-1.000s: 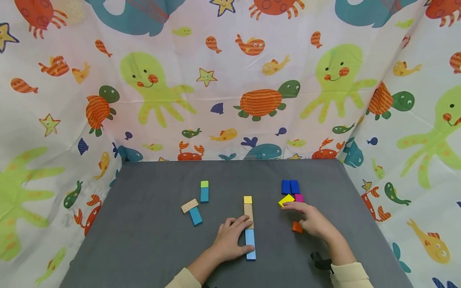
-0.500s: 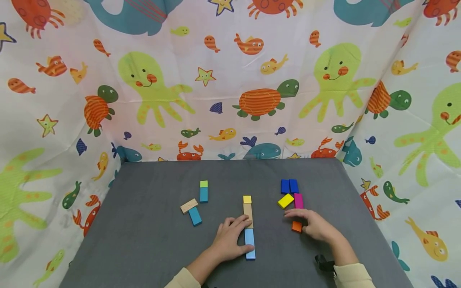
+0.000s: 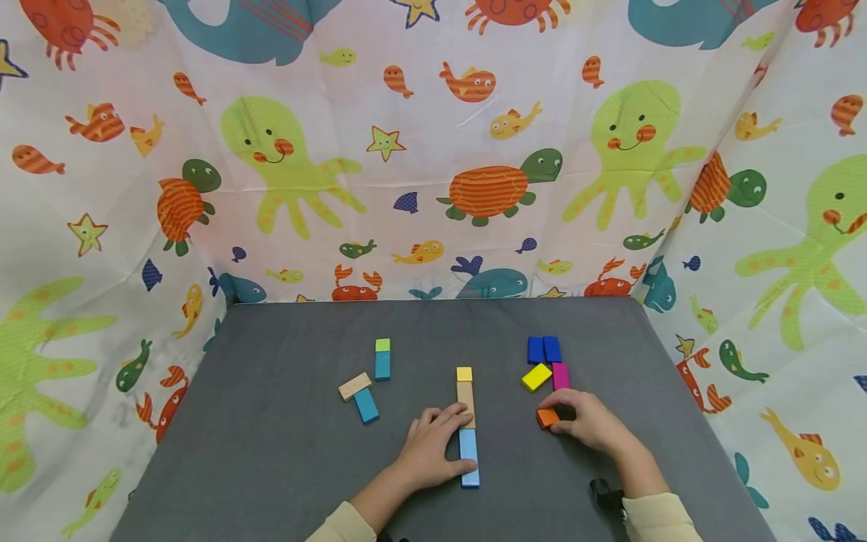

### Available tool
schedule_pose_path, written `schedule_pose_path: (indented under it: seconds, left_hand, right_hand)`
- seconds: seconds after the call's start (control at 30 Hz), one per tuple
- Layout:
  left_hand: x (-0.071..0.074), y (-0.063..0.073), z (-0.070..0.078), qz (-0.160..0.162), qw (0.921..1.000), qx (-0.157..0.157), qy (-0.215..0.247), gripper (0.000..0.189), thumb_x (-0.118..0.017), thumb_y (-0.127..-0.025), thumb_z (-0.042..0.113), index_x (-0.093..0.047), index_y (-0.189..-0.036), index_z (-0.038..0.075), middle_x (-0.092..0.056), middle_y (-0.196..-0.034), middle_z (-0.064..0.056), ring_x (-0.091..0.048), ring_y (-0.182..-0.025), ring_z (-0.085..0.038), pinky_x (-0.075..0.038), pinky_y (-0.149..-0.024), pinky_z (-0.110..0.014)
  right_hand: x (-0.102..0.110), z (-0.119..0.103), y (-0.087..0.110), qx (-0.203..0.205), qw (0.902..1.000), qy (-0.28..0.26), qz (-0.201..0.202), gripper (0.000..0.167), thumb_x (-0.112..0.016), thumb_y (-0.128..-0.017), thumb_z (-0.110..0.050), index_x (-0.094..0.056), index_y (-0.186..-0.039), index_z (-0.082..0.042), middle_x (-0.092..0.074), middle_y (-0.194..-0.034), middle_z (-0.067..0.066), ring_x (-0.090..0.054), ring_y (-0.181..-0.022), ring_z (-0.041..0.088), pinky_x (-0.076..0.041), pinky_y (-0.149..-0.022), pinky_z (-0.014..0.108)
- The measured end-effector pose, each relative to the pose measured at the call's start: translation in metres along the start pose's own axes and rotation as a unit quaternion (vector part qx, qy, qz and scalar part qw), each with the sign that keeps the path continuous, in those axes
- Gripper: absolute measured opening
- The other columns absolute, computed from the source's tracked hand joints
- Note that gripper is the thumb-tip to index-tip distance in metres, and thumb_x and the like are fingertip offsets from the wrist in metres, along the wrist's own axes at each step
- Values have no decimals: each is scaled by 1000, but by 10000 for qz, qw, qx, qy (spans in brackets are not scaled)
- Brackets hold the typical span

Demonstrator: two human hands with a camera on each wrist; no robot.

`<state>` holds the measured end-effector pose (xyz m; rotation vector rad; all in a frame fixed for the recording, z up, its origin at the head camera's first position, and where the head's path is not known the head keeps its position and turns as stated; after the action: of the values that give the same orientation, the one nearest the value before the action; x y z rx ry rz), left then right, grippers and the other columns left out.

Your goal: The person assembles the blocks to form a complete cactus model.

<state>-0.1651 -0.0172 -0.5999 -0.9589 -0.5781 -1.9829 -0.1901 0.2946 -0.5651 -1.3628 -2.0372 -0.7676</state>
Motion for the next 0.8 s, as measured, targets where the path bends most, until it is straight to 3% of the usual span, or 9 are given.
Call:
schedule_pose_path:
  seconds: [0.33,0.47,0.8]
  left_hand:
    - [0,-1,1,-62,9997,210,-93,78,-77,-90,61,-52,-157,31,-40,-167,12,-42,-138,-24,-38,-104,-52]
    - [-1,-1,1,-59,9997,188,-151,78,-76,-90,62,-52,-157,31,-40,-167,12,-42,-139,-24,-38,-103,-51]
    - [-1,1,0,-6,9999,87,-101,76,-76,-91,61,-53,-157,30,-41,-166,10,-43,-137,-26,-38,-102,-52]
  right_hand:
    - [-2,-13,-10,351,9973,194,613,31,-88,-88,-13,-76,-117,-16,-74,-117,3,-64,-106,26,-52,-101,58]
    - [-5,-13,-14,437,9968,245,623,31,-88,-87,-12,-76,-116,-14,-74,-117,3,-64,-106,25,-52,-100,57]
    - [-13,-10,-18,185,9984,146,512,31,-88,-86,-9,-76,-115,-11,-73,-112,3,-64,-102,25,-53,-98,54]
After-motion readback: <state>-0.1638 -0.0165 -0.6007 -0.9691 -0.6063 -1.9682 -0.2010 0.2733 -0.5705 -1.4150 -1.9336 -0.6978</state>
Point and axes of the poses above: each hand's wrist, its own y-axis away from the middle knuckle, its own x-axis out of the back of the hand, z = x × y, the point moved 4 cm from there along -y, towards the middle knuckle
